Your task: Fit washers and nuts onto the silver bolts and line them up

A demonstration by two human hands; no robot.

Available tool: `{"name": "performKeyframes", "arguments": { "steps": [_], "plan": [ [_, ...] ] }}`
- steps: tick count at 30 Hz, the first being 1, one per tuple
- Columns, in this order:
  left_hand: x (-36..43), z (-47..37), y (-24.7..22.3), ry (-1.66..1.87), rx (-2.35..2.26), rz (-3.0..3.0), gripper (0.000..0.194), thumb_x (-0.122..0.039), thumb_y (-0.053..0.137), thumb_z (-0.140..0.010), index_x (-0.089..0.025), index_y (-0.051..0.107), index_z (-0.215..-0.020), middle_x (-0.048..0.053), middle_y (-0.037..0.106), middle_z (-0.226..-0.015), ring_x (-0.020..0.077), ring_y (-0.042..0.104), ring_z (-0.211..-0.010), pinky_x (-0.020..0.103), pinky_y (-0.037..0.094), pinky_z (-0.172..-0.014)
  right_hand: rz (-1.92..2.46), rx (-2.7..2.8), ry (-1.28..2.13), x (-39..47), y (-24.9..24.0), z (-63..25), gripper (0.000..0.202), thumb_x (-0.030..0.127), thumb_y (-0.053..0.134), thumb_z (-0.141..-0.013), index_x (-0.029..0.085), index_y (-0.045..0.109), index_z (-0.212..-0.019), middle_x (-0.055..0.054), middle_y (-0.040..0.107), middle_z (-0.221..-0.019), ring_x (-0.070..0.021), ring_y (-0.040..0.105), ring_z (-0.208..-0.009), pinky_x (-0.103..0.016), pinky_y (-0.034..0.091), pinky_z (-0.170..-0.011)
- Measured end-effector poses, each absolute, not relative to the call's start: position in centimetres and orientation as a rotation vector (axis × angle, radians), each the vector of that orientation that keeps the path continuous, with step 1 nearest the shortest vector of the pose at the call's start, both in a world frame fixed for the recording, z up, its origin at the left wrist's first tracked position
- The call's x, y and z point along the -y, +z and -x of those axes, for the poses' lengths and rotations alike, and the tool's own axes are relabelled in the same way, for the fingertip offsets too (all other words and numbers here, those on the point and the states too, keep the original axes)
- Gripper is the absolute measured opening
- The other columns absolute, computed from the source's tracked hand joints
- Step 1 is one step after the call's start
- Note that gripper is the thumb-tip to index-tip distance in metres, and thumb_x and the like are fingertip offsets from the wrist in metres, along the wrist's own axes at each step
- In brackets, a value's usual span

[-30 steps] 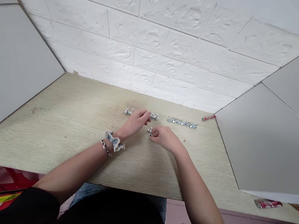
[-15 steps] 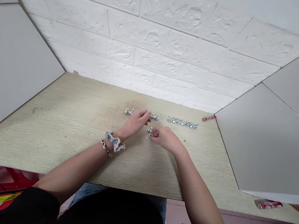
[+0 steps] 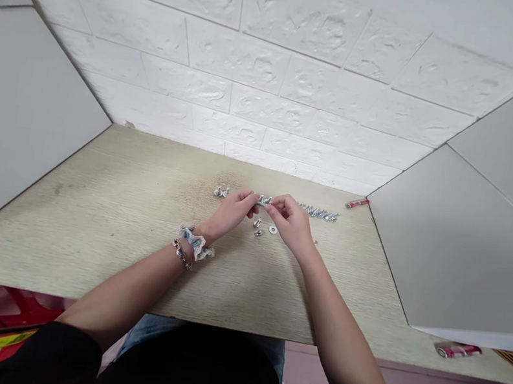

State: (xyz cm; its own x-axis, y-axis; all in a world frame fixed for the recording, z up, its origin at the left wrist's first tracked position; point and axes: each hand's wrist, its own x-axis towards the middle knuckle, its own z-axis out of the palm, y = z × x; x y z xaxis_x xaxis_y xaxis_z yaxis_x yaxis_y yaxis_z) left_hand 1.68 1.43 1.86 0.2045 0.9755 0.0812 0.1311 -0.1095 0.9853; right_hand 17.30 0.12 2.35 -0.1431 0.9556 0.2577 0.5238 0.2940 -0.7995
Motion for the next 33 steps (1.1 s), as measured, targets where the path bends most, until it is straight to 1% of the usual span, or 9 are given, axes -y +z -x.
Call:
{"name": "performKeyframes", "arguments": {
  "steps": [2,5,10,15,19,22,24,27,33],
  "plan": [
    [-1.45,-1.66,1.87,1.047,-1.100,-1.468,0.031,-0.036,0.045,-0.079,-0.015,0.052,-0.056,0.000,0.052,-0.055,0.0105,0.048,-0.054,0.024,0.038,-0.055,1.316,1.782,0.690,-0.14,2.19,-17.15,0.020,0.037,0.055,-0.077,0.019,0.058,-0.084,0.001,0.058,-0.069,-0.0100,0.048,-0.059,-0.022,0.037,-0.058],
    [-1.37,-1.66,2.00,1.056,-1.070,-1.433,0.031,-0.036,0.045,-0.078,-0.014,0.054,-0.057,0.000,0.054,-0.056,0.0101,0.048,-0.054,0.024,0.039,-0.056,1.335,1.828,0.650,-0.16,2.12,-17.09,0.018,0.034,0.054,-0.078,0.019,0.063,-0.082,-0.001,0.063,-0.075,-0.0106,0.050,-0.061,-0.023,0.038,-0.060],
    [-1.19,-1.79,2.21,1.081,-1.003,-1.343,0.028,-0.037,0.051,-0.078,-0.014,0.051,-0.061,0.002,0.058,-0.062,0.0085,0.050,-0.054,0.022,0.042,-0.056,1.374,1.842,0.603,-0.10,2.29,-17.07,0.019,0.033,0.052,-0.079,0.019,0.065,-0.082,-0.002,0.066,-0.077,-0.0114,0.052,-0.062,-0.023,0.039,-0.061],
    [-1.41,-1.94,2.03,1.093,-0.906,-1.153,0.029,-0.038,0.064,-0.071,-0.016,0.046,-0.077,-0.001,0.062,-0.066,0.0074,0.056,-0.052,0.022,0.045,-0.057,1.364,1.826,0.578,-0.04,2.26,-17.04,0.019,0.033,0.053,-0.079,0.019,0.065,-0.082,-0.002,0.065,-0.074,-0.0115,0.052,-0.061,-0.024,0.039,-0.061],
    [-1.42,-1.98,2.16,1.056,-0.906,-1.094,0.039,-0.037,0.070,-0.067,-0.014,0.054,-0.093,0.001,0.065,-0.071,0.0101,0.061,-0.060,0.026,0.049,-0.066,1.347,1.810,0.547,-0.12,2.09,-17.09,0.019,0.033,0.053,-0.079,0.019,0.065,-0.081,-0.002,0.064,-0.075,-0.0118,0.052,-0.062,-0.024,0.041,-0.062],
    [-1.28,-1.94,2.32,1.008,-0.873,-1.141,0.036,-0.039,0.068,-0.068,-0.012,0.064,-0.091,0.007,0.067,-0.082,0.0120,0.062,-0.070,0.028,0.049,-0.074,1.322,1.809,0.555,-0.22,1.99,-17.12,0.019,0.032,0.053,-0.079,0.019,0.064,-0.088,-0.003,0.064,-0.082,-0.0120,0.053,-0.065,-0.025,0.042,-0.061],
    [-1.23,-1.90,2.34,0.990,-0.849,-1.177,0.034,-0.040,0.067,-0.068,-0.013,0.067,-0.090,0.007,0.068,-0.087,0.0124,0.061,-0.073,0.028,0.048,-0.075,1.284,1.823,0.548,-0.28,1.95,-17.15,0.023,0.031,0.055,-0.078,0.020,0.063,-0.097,-0.004,0.062,-0.089,-0.0124,0.054,-0.068,-0.025,0.043,-0.060],
    [-1.23,-1.84,2.22,0.990,-0.837,-1.204,0.033,-0.039,0.067,-0.069,-0.014,0.069,-0.091,0.004,0.067,-0.080,0.0112,0.058,-0.070,0.026,0.047,-0.072,1.251,1.881,0.513,-0.35,1.89,-17.26,0.026,0.030,0.056,-0.078,0.022,0.064,-0.101,-0.005,0.060,-0.095,-0.0142,0.055,-0.077,-0.025,0.044,-0.061],
    [-1.32,-1.90,1.88,0.982,-0.858,-1.234,0.029,-0.037,0.065,-0.070,-0.014,0.070,-0.087,0.000,0.060,-0.065,0.0079,0.052,-0.060,0.023,0.045,-0.064,1.244,1.974,0.385,-0.21,1.86,-17.41,0.026,0.031,0.059,-0.077,0.024,0.065,-0.101,-0.004,0.059,-0.095,-0.0155,0.056,-0.085,-0.027,0.045,-0.069]
  ]
}}
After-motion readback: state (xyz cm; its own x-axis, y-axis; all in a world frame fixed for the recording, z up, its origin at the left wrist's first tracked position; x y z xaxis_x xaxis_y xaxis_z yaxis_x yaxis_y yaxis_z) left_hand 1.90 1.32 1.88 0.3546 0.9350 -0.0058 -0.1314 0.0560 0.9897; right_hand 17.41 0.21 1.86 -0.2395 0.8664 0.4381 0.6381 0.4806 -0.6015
